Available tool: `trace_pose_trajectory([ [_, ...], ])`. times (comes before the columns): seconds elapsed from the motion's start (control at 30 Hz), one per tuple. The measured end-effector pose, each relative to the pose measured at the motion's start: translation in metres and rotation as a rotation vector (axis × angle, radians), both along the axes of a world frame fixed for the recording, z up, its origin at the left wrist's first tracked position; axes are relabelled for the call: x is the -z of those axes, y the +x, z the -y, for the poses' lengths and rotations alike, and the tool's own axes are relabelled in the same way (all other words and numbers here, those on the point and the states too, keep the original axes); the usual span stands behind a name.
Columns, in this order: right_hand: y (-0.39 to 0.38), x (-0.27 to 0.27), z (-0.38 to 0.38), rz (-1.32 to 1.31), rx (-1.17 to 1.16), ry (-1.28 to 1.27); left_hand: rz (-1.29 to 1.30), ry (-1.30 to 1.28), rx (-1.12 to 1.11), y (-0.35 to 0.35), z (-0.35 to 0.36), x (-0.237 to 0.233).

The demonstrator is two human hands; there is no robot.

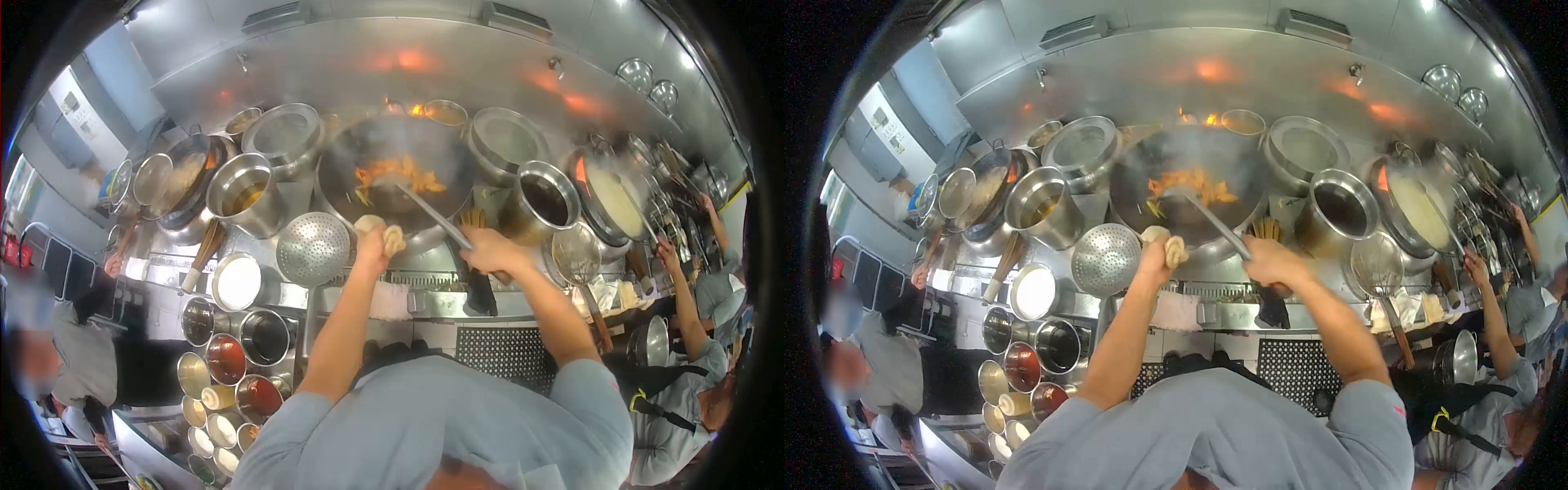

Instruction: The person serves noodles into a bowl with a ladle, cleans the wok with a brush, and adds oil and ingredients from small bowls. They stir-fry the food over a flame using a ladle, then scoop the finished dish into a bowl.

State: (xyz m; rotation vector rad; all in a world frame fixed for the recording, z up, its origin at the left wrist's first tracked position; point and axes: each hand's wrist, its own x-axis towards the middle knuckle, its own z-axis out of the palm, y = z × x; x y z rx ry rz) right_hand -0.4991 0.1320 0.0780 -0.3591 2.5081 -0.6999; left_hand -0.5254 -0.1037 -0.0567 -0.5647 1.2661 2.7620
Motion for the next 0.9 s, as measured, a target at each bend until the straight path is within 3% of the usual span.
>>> trace_pose_trajectory([
  [0.07, 0.008, 0.004, 0.013, -0.157, 0.019, 0.117, -0.179, 0.008, 0.277, 0.025, 0.014, 0.059],
  [0.13, 0.018, 0.023, -0.006, -0.258, 0.026, -0.040, 0.133, -0.010, -0.207, 0.059, -0.020, 0.030],
  [0.23, 0.040, -0.002, -0.025, -0.105, 0.138, -0.264, -0.054, -0.062, -0.176, 0.030, -0.002, 0.070],
  [0.27, 0.048, -0.017, -0.028, -0.030, 0.188, -0.309, -0.139, 0.001, -0.013, 0.019, 0.006, 0.044],
  [0.3, 0.052, -0.024, -0.030, 0.043, 0.236, -0.350, -0.025, -0.117, -0.183, -0.008, 0.003, 0.046],
  [0.33, 0.053, -0.021, -0.033, 0.038, 0.267, -0.394, -0.014, -0.023, -0.058, -0.016, 0.008, 0.027],
  [0.37, 0.054, -0.015, -0.037, 0.033, 0.298, -0.440, 0.058, -0.089, -0.072, -0.032, 0.010, 0.024],
  [0.43, 0.050, 0.006, -0.045, 0.035, 0.365, -0.514, 0.074, -0.115, -0.057, -0.052, 0.015, 0.042],
  [0.57, 0.043, 0.028, -0.062, -0.026, 0.357, -0.349, 0.092, -0.110, -0.048, -0.058, 0.017, 0.056],
  [0.7, 0.043, -0.008, -0.074, 0.117, 0.175, -0.191, 0.107, -0.088, -0.025, -0.051, 0.015, 0.060],
  [0.8, 0.031, -0.038, -0.071, 0.142, 0.004, -0.088, 0.001, 0.086, 0.030, 0.005, -0.010, 0.004],
  [0.83, 0.029, -0.041, -0.065, 0.157, -0.045, -0.061, 0.070, 0.065, -0.001, 0.016, -0.018, -0.019],
  [0.9, 0.008, -0.031, -0.052, 0.077, -0.146, -0.003, 0.069, 0.091, 0.004, -0.003, -0.008, 0.001],
])
